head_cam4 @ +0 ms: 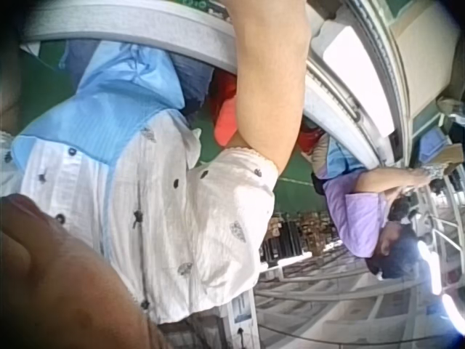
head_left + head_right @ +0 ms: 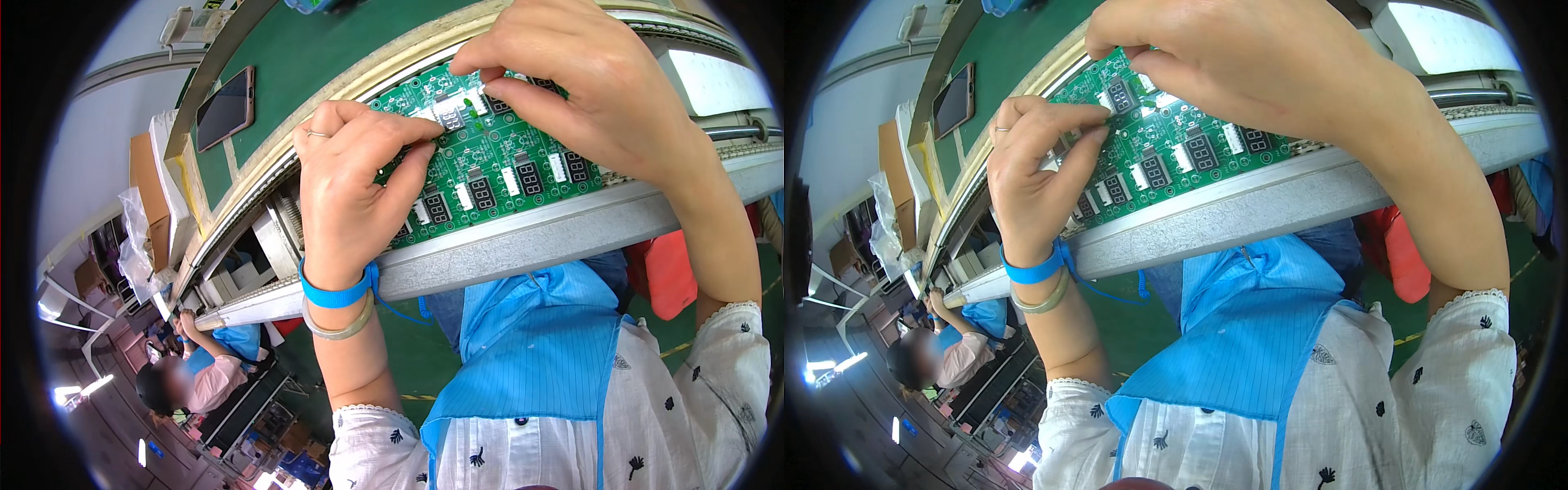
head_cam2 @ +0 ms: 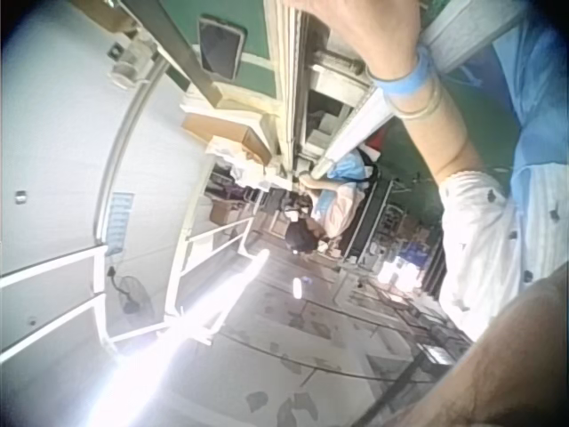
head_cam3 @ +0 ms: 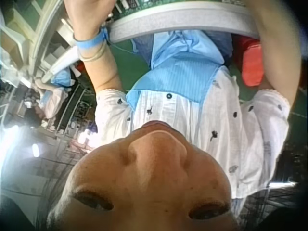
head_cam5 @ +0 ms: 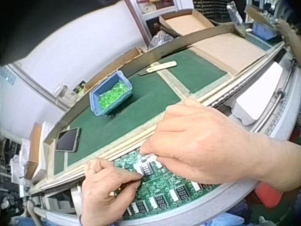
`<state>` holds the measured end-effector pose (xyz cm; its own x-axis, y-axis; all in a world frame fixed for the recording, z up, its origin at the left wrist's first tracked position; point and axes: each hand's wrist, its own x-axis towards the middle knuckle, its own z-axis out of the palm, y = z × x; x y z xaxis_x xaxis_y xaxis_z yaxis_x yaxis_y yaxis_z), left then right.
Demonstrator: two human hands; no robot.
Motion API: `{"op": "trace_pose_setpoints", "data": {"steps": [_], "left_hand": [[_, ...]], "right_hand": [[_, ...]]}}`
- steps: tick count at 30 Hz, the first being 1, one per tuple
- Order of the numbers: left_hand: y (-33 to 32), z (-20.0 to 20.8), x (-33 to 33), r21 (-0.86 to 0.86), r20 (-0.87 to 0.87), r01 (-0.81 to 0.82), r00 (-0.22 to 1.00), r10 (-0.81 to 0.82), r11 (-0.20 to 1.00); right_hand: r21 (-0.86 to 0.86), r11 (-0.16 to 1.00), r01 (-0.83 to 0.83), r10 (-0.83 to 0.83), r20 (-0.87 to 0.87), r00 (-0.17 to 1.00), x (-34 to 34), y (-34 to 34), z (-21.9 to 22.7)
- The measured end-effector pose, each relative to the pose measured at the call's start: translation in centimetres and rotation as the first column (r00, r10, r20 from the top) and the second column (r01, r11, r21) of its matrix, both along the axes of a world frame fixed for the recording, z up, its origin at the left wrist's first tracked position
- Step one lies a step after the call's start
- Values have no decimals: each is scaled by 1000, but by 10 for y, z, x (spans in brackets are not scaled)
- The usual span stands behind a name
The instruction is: Manually insert electronic components into a printed circuit board on an assembly line.
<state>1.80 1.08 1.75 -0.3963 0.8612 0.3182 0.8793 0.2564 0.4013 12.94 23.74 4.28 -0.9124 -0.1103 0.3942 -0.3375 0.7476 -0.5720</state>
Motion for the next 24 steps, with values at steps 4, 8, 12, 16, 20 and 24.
{"op": "trace_pose_setpoints", "data": {"steps": [4, 8, 12, 16, 20, 24], "left_hand": [[0, 1, 1, -4, -24, -3, 1000, 3, 1000], [1, 2, 1, -10, -26, 3, 1000, -3, 1000], [1, 2, 2, -19, -42, 8, 999, -9, 1000], [2, 3, 3, -27, -66, 12, 998, -13, 1000], [2, 2, 3, -17, -43, 15, 999, -15, 1000], [2, 2, 3, -12, -35, 4, 999, -4, 1000]], "right_hand": [[3, 1000, 6, -6, -1, 1000, 0, 0, 0], [20, 1000, -2, 2, -23, 1000, 0, 1, -1], [15, 1000, -22, 23, -35, 999, 0, 2, -3], [20, 1000, -7, 8, -43, 999, 1, 2, -4], [17, 1000, -17, 18, -50, 999, 2, 3, -4], [14, 1000, -28, 29, -45, 999, 2, 3, -4]]}}
